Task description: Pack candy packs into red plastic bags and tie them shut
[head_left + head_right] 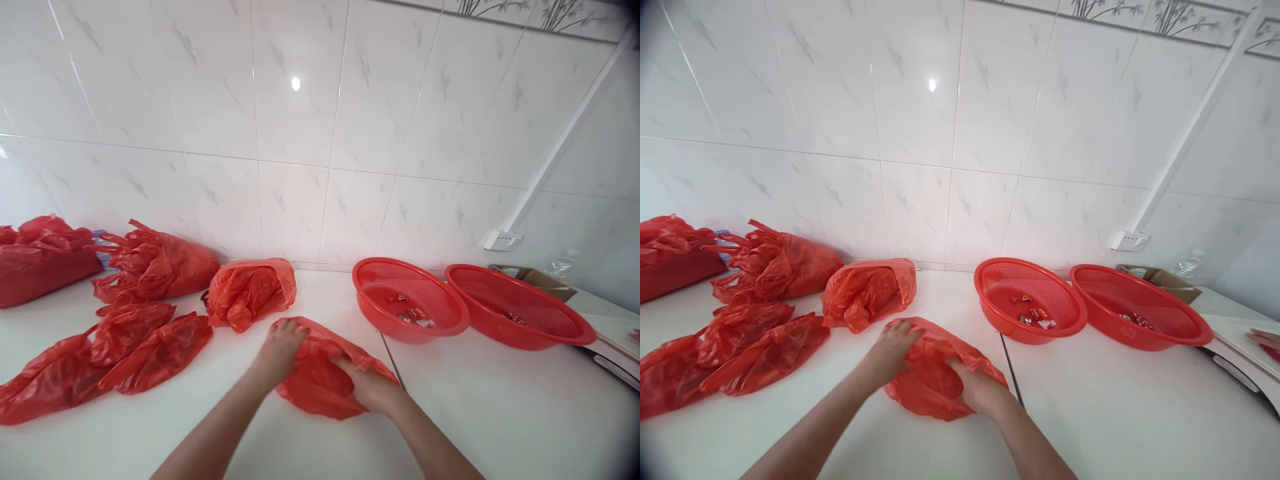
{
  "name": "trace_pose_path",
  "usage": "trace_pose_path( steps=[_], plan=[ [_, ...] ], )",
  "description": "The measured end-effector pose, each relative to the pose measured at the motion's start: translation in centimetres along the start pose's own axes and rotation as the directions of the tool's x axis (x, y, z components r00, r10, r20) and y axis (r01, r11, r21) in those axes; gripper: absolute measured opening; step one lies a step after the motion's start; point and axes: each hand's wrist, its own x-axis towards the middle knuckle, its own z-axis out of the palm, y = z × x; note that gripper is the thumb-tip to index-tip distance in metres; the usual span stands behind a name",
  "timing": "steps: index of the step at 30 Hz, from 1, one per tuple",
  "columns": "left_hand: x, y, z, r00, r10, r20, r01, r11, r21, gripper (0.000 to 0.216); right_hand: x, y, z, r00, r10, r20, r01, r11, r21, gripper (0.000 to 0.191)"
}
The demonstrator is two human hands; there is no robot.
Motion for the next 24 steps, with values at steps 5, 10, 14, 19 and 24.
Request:
trace_pose_path(
  steps=[5,10,14,19,24],
  plan=[
    [0.4,-3.8,0.4,0.991,0.085,0.105,-0.077,0.994,-0.077,0.067,-0.3,0.1,-3.6,0.979,-0.021,0.202,-0.02,0.98,0.2,0.053],
    [-0.2,-3.3,1.2,0.995,0.064,0.072,-0.057,0.994,-0.092,0.072,2.9,2.1,-5.0,0.99,0.086,0.111,-0.138,0.754,0.642,0.058],
    [-0.4,-3.7,2.0,0.997,0.07,-0.041,-0.076,0.979,-0.189,0.063,5.3,4.6,-3.4,0.964,0.231,-0.13,-0.115,0.807,0.58,0.054],
    [-0.5,-3.4,3.4,0.901,0.038,-0.431,-0.1,0.987,-0.123,0.028,5.6,4.8,-0.6,0.779,-0.06,-0.624,0.123,0.991,0.059,0.027],
    [-0.4,-4.0,4.9,0.826,-0.168,-0.538,0.061,0.976,-0.211,0.037,3.8,1.8,-0.9,0.556,-0.515,-0.652,0.227,0.849,-0.476,0.023]
  ],
)
